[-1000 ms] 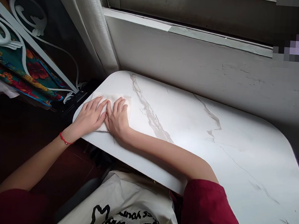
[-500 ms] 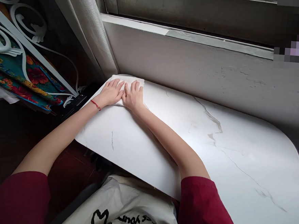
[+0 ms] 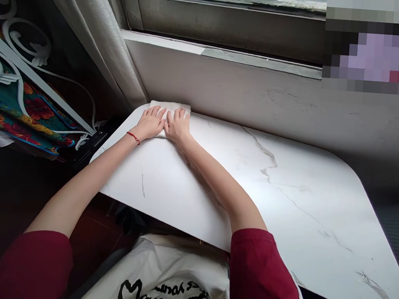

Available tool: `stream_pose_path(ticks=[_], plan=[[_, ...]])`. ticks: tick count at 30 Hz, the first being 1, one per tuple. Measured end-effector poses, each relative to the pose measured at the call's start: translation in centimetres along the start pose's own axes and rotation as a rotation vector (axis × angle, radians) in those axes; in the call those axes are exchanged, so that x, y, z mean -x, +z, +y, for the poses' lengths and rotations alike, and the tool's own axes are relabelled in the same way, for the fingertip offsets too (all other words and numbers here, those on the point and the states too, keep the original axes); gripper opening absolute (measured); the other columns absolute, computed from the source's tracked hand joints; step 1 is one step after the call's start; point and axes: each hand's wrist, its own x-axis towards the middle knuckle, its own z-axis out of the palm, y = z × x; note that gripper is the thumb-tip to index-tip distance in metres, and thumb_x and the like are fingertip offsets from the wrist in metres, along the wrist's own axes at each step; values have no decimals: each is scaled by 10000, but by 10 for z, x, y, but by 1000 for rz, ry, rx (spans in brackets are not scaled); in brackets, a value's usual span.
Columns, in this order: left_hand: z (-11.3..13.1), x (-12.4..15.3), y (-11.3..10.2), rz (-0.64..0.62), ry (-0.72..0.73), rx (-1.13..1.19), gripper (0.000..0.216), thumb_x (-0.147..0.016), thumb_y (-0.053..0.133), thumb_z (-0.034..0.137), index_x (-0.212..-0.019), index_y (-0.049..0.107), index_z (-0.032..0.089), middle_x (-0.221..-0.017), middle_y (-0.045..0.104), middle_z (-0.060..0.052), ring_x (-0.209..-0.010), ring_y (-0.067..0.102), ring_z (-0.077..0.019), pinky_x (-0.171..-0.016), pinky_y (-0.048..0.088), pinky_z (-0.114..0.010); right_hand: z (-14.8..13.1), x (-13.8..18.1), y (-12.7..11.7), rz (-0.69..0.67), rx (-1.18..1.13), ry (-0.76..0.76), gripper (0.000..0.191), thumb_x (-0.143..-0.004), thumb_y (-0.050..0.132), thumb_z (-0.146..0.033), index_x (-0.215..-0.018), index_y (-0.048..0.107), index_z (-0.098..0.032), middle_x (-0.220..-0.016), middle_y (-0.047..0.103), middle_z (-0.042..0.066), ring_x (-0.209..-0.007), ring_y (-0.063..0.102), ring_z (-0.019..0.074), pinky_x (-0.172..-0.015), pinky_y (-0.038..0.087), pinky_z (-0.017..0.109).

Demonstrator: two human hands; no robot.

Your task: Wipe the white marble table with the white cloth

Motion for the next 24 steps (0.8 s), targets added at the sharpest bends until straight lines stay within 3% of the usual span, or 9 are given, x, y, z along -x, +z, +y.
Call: stream_pose_path(ticks=[6, 11, 16, 20, 24], plan=[[28, 45, -12, 10, 70, -82, 590, -1000, 328, 265, -1519, 473, 25, -1564, 475, -267, -1461, 443, -380, -1169, 368, -525, -4, 52, -14, -16, 51, -28, 585, -1061, 302, -335, -1586, 343, -81, -1586, 341, 352, -1418, 374, 444, -1026, 355, 557], [70, 117, -26, 33, 135, -127, 578, -1008, 299, 243, -1508, 503, 37, -1522, 530, -267, -1456, 471, -393, -1125, 438, -535, -20, 133, -36, -45, 119, -70, 610, -1046, 351, -332, -1572, 373, -24, -1544, 421, 369, -1390, 462, 467, -998, 430, 549], [119, 182, -35, -93, 185, -156, 632, -982, 273, 213, -1545, 442, -19, -1581, 438, -301, -1490, 416, -450, -1172, 405, -585, -33, 217, -48, -91, 259, -96, 624, -1005, 343, -207, -1586, 369, 19, -1462, 554, 324, -1338, 566, 442, -1017, 465, 542], [139, 187, -34, -162, 206, -122, 657, -964, 283, 220, -1580, 410, 32, -1620, 403, -254, -1523, 361, -432, -1184, 393, -602, -26, 239, -50, -150, 268, -84, 643, -986, 279, -148, -1600, 321, 40, -1459, 547, 338, -1329, 587, 443, -1008, 483, 559], [145, 153, -30, -183, 209, -153, 659, -967, 287, 220, -1568, 384, -31, -1595, 408, -312, -1502, 389, -457, -1162, 393, -603, -2, 217, -45, -139, 182, -38, 643, -983, 288, -125, -1604, 309, 42, -1494, 492, 366, -1379, 536, 464, -1006, 474, 561]])
